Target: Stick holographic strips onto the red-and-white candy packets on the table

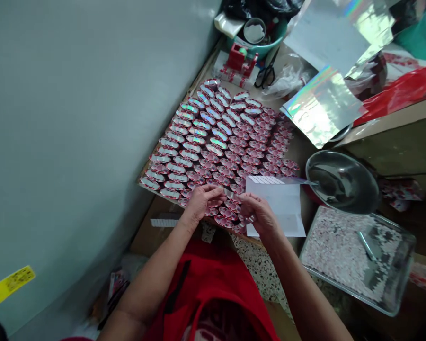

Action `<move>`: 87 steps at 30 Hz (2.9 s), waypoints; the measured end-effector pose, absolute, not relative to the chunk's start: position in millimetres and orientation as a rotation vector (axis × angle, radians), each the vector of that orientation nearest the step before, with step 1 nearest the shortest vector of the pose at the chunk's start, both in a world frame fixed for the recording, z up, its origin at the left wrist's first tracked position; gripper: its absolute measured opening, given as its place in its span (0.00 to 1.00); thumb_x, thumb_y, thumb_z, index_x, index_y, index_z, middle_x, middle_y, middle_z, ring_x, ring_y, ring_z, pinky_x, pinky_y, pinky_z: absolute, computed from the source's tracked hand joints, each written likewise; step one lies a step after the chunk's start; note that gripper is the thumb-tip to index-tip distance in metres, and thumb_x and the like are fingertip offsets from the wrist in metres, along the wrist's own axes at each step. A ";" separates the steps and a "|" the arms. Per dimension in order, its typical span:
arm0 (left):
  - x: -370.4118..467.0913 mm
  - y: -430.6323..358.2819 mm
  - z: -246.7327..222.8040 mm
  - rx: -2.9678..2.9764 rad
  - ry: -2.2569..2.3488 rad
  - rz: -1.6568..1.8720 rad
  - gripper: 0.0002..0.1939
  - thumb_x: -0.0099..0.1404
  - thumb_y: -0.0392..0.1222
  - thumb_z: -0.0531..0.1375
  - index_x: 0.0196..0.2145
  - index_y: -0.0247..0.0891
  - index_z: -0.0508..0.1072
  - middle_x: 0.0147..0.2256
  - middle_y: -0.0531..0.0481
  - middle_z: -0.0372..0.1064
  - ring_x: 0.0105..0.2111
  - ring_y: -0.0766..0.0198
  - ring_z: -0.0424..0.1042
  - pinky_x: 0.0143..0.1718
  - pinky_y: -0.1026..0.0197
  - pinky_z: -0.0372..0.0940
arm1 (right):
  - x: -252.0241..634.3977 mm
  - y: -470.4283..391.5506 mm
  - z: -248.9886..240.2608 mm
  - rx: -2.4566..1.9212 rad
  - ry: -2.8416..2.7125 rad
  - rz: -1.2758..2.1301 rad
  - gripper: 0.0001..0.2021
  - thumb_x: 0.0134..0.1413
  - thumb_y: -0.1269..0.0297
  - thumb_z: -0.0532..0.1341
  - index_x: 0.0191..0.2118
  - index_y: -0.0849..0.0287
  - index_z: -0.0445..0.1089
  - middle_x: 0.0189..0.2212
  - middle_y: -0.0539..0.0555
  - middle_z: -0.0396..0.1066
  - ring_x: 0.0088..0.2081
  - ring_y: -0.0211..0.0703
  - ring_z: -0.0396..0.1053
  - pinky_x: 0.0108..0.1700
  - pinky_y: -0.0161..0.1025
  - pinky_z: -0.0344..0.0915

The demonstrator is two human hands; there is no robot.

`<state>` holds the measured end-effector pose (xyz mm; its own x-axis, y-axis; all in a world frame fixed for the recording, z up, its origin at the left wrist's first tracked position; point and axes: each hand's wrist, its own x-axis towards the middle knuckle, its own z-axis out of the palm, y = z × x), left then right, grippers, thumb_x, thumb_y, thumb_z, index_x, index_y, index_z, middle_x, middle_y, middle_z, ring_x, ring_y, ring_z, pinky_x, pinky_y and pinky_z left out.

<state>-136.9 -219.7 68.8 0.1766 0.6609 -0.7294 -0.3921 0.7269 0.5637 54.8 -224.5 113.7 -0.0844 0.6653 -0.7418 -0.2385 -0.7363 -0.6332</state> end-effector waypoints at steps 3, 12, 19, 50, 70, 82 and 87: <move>-155.4 -216.6 58.5 0.385 1.308 0.782 0.21 0.53 0.56 0.73 0.35 0.36 0.78 0.31 0.48 0.77 0.31 0.62 0.76 0.36 0.60 0.72 | 32.1 -221.1 93.2 -1.706 -0.544 1.739 0.21 0.33 0.50 0.78 0.27 0.58 0.73 0.17 0.42 0.62 0.19 0.31 0.49 0.23 0.34 0.45; -186.9 -133.5 8.8 1.371 2.034 0.771 0.08 0.65 0.47 0.68 0.35 0.41 0.84 0.41 0.44 0.75 0.47 0.54 0.71 0.55 0.53 0.64 | -34.7 -140.9 -2.3 -2.058 -0.950 1.041 0.18 0.45 0.48 0.68 0.31 0.59 0.79 0.27 0.53 0.78 0.30 0.44 0.69 0.36 0.37 0.62; -181.2 -98.2 -16.6 1.527 2.170 0.634 0.09 0.66 0.50 0.67 0.38 0.45 0.85 0.48 0.40 0.71 0.52 0.45 0.66 0.52 0.48 0.61 | -37.9 -96.6 -16.6 -2.317 -1.140 0.921 0.13 0.50 0.52 0.67 0.32 0.57 0.81 0.27 0.53 0.79 0.30 0.46 0.72 0.35 0.37 0.61; -180.9 -113.6 2.9 1.137 1.788 0.765 0.09 0.62 0.45 0.70 0.36 0.40 0.77 0.37 0.47 0.77 0.40 0.58 0.75 0.46 0.57 0.68 | -22.1 -95.6 2.9 -2.145 -0.934 0.967 0.23 0.43 0.42 0.71 0.23 0.54 0.63 0.20 0.47 0.65 0.26 0.39 0.62 0.31 0.36 0.57; -159.3 -176.8 7.2 -0.120 1.150 0.846 0.11 0.54 0.32 0.74 0.33 0.32 0.78 0.29 0.51 0.76 0.25 0.72 0.74 0.30 0.69 0.70 | -50.4 -107.0 15.4 -1.824 -0.567 1.226 0.27 0.39 0.40 0.73 0.22 0.53 0.60 0.17 0.41 0.55 0.20 0.32 0.49 0.23 0.35 0.50; -199.4 -123.7 1.9 1.371 1.990 0.561 0.07 0.64 0.39 0.68 0.30 0.40 0.74 0.43 0.43 0.71 0.50 0.51 0.69 0.57 0.49 0.64 | -42.7 -141.6 -4.5 -1.831 -0.782 1.111 0.13 0.36 0.57 0.72 0.27 0.57 0.70 0.23 0.47 0.71 0.26 0.40 0.67 0.33 0.39 0.65; -193.5 -111.8 -5.0 1.601 2.047 0.409 0.05 0.66 0.42 0.67 0.33 0.40 0.76 0.50 0.39 0.68 0.58 0.44 0.64 0.60 0.45 0.62 | -57.1 -132.5 -19.9 -2.102 -0.913 0.879 0.09 0.40 0.62 0.67 0.31 0.54 0.69 0.27 0.48 0.74 0.30 0.43 0.70 0.39 0.39 0.65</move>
